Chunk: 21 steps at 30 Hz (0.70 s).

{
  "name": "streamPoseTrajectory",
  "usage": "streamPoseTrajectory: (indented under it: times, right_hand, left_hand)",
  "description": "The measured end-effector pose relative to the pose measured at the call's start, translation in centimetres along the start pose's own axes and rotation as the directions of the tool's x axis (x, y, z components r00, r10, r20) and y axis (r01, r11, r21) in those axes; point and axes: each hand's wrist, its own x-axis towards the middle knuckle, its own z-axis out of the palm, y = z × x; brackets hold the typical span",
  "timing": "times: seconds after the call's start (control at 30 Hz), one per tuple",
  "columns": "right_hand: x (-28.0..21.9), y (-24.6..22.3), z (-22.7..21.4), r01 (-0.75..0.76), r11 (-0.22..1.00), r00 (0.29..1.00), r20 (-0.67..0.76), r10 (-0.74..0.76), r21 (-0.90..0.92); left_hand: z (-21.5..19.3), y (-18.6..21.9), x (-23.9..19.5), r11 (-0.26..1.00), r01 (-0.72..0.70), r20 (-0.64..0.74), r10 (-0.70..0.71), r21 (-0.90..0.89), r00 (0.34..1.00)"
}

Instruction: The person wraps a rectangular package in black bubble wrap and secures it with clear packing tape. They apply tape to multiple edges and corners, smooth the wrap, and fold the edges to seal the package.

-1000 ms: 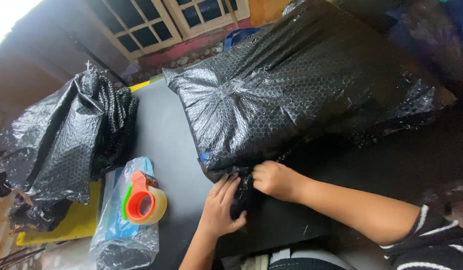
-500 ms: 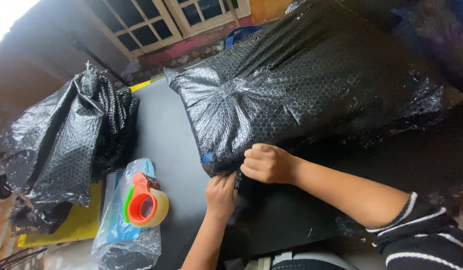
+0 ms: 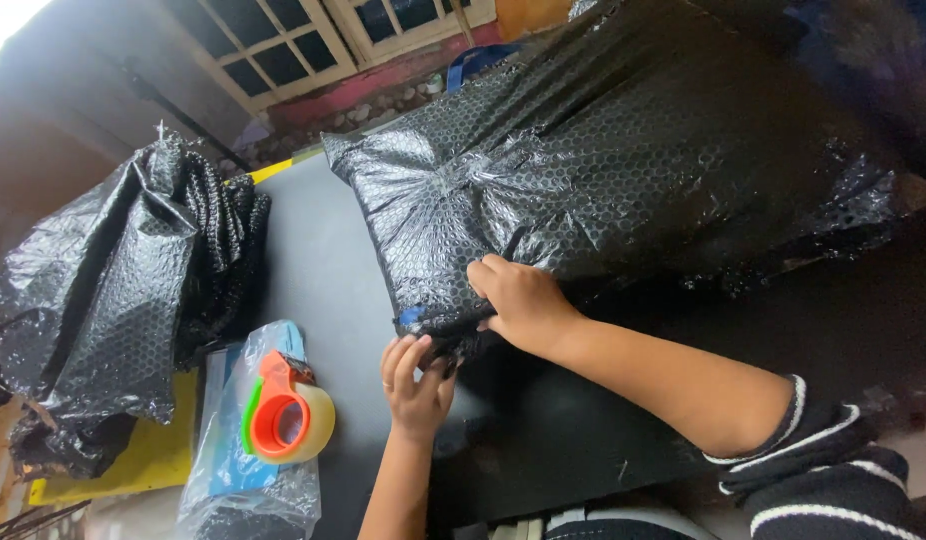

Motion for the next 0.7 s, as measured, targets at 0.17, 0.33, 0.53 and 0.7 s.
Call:
streamPoseTrajectory:
  times: [0.17, 0.33, 0.53, 0.7]
  right_hand:
    - [0.7, 0.1, 0.1, -0.106, 0.994, 0.989, 0.100, 0.109, -0.038]
    - [1.2, -0.1, 0.2, -0.164, 0.984, 0.970, 0.170, 0.173, -0.068]
    - [0.7, -0.5, -1.6, -0.057, 0.997, 0.992, 0.115, 0.050, 0.054]
    - [-3.3, 0.2, -9.8, -0.020, 0.855, 0.999, -0.023, 0.037, 0.517]
  left_hand:
    - [0.6, -0.1, 0.7, 0.971, 0.069, -0.044, -0.081, -0.230, 0.996]
    - [0.1, -0.8, 1.1, 0.909, 0.262, 0.001, -0.277, -0.325, 0.961]
    - [-0.1, -1.4, 2.6, 0.869, 0.285, 0.080, -0.277, -0.404, 0.958]
    - [0.9, -1.8, 1.4, 0.865, 0.226, 0.004, -0.251, -0.447, 0.968]
